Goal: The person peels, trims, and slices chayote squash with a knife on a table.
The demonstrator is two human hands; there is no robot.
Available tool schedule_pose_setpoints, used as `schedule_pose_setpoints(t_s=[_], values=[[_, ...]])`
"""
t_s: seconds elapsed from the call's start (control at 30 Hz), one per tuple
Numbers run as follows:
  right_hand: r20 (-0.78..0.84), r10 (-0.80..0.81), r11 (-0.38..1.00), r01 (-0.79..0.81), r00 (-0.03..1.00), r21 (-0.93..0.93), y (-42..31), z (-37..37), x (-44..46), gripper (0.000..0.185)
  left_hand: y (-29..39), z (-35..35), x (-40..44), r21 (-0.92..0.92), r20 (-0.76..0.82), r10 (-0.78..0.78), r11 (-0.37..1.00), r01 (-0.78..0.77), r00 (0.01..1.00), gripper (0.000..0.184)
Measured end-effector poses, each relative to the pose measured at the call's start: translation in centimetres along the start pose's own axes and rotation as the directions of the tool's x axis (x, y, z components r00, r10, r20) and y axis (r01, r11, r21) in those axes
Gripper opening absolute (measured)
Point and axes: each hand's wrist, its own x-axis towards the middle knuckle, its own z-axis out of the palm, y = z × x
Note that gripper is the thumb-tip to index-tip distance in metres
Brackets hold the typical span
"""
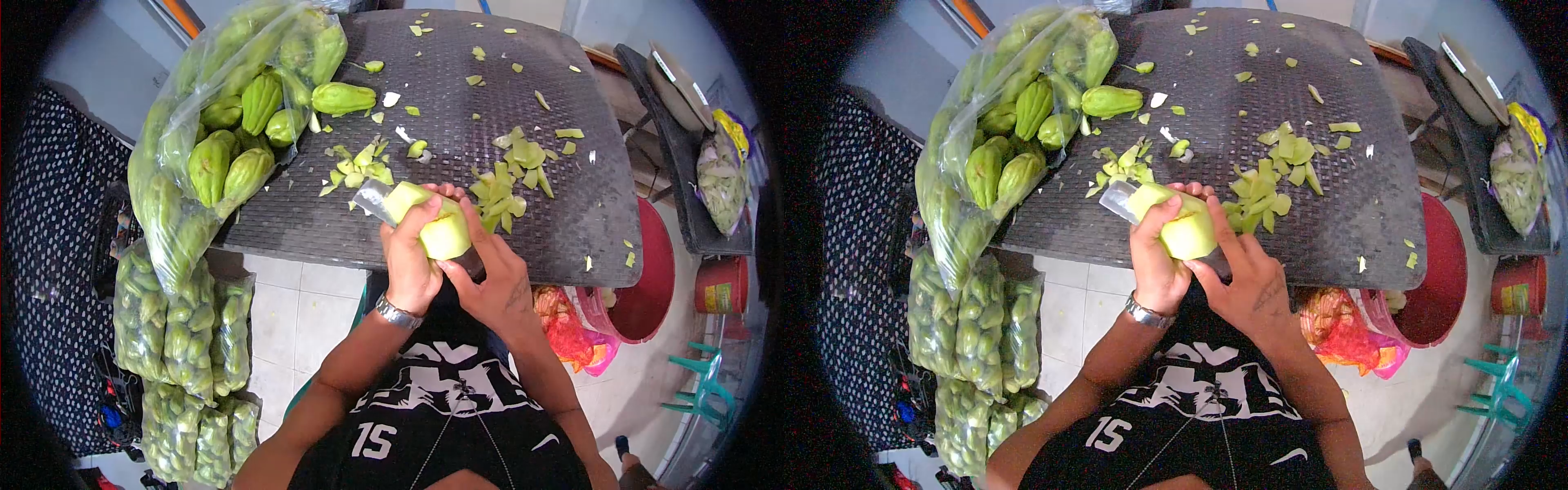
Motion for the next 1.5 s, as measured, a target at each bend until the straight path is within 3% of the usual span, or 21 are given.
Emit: schedule_pose_setpoints(t_s=[0.13, 0.23, 0.33, 0.43, 0.5, 0.57, 0.67, 0.7, 0.8, 0.83, 0.93, 1.03, 1.13, 1.37, 1.43, 1.5], values=[[0.012, 0.054, 0.998, -0.054, 0.998, 0.023, -0.6, -0.2, 0.2, 0.085, 0.1, 0.2, 0.0, 0.009, 0.026, 0.021, 1.0, -0.022, 0.999, 0.027], [-0.126, 0.001, 0.999, 0.004, 0.992, 0.042, -0.4, 0.7, 0.2, 0.084, -0.5, 0.2, 0.1, -0.089, 0.051, 0.1, 0.991, -0.095, 0.994, 0.022], [-0.086, 0.104, 0.988, -0.093, 0.991, 0.123, -1.4, 0.0, 0.6, 0.079, -0.3, 0.5, -0.2, -0.036, -0.063, 0.121, 0.992, -0.124, 0.991, 0.026], [-0.036, 0.04, 0.999, -0.039, 0.999, 0.013, -1.1, -0.5, 0.6, 0.081, 1.5, 0.8, -0.9, -0.07, -0.003, -0.039, 0.997, 0.039, 0.999, 0.034], [0.05, 0.037, 0.998, -0.034, 0.998, -0.061, -1.0, -2.2, 0.8, 0.08, 4.1, -0.9, -0.8, 0.001, 0.166, -0.216, 0.976, 0.219, 0.962, 0.058], [0.148, 0.014, 0.99, 0.007, 0.989, -0.14, -0.6, -4.2, 1.3, 0.08, 6.4, -3.2, -0.5, 0.133, 0.296, -0.336, 0.941, 0.31, 0.894, 0.074], [0.295, -0.031, 0.976, 0.092, 0.955, -0.197, 0.0, -6.1, 1.9, 0.081, 7.8, -5.8, 1.0, 0.277, 0.428, -0.511, 0.859, 0.43, 0.745, 0.074], [0.322, -0.05, 0.977, 0.113, 0.945, -0.18, 0.1, -6.4, 2.3, 0.082, 7.3, -5.8, 1.0, 0.233, 0.45, -0.538, 0.841, 0.488, 0.713, 0.081], [0.338, -0.138, 0.982, 0.172, 0.931, -0.073, -0.1, -6.8, 3.1, 0.084, 4.7, -5.6, 0.3, 0.071, 0.59, -0.385, 0.9, 0.43, 0.709, 0.088], [0.329, -0.168, 0.982, 0.188, 0.929, -0.031, -0.1, -6.9, 3.4, 0.085, 4.5, -4.7, 0.6, 0.033, 0.652, -0.375, 0.882, 0.47, 0.659, 0.089], [0.328, -0.186, 0.98, 0.199, 0.926, -0.009, 0.3, -7.2, 3.7, 0.086, 4.6, -2.6, -0.5, 0.029, 0.521, -0.434, 0.87, 0.492, 0.736, 0.087], [0.426, -0.097, 0.993, 0.115, 0.9, -0.017, 0.2, -7.7, 4.1, 0.089, 4.0, -1.8, -1.3, 0.052, 0.413, -0.358, 0.927, 0.371, 0.837, 0.081], [0.291, -0.21, 0.978, 0.194, 0.933, 0.083, 0.7, -6.5, 4.0, 0.091, 3.3, -1.6, -1.5, 0.017, 0.403, -0.275, 0.956, 0.293, 0.873, 0.079], [0.234, -0.082, 0.994, 0.064, 0.969, 0.083, 0.1, -5.2, 3.3, 0.09, 0.0, -1.0, -2.7, -0.048, 0.273, 0.018, 0.999, -0.005, 0.962, 0.084], [0.24, -0.024, 0.998, 0.011, 0.97, 0.057, 0.2, -5.3, 3.0, 0.089, 0.8, -1.0, -2.4, 0.019, 0.317, -0.049, 0.999, 0.046, 0.947, 0.091], [0.253, -0.077, 0.996, 0.066, 0.964, 0.052, -0.1, -6.0, 3.0, 0.088, 2.0, -1.5, -1.8, 0.05, 0.411, -0.145, 0.989, 0.137, 0.9, 0.097]])
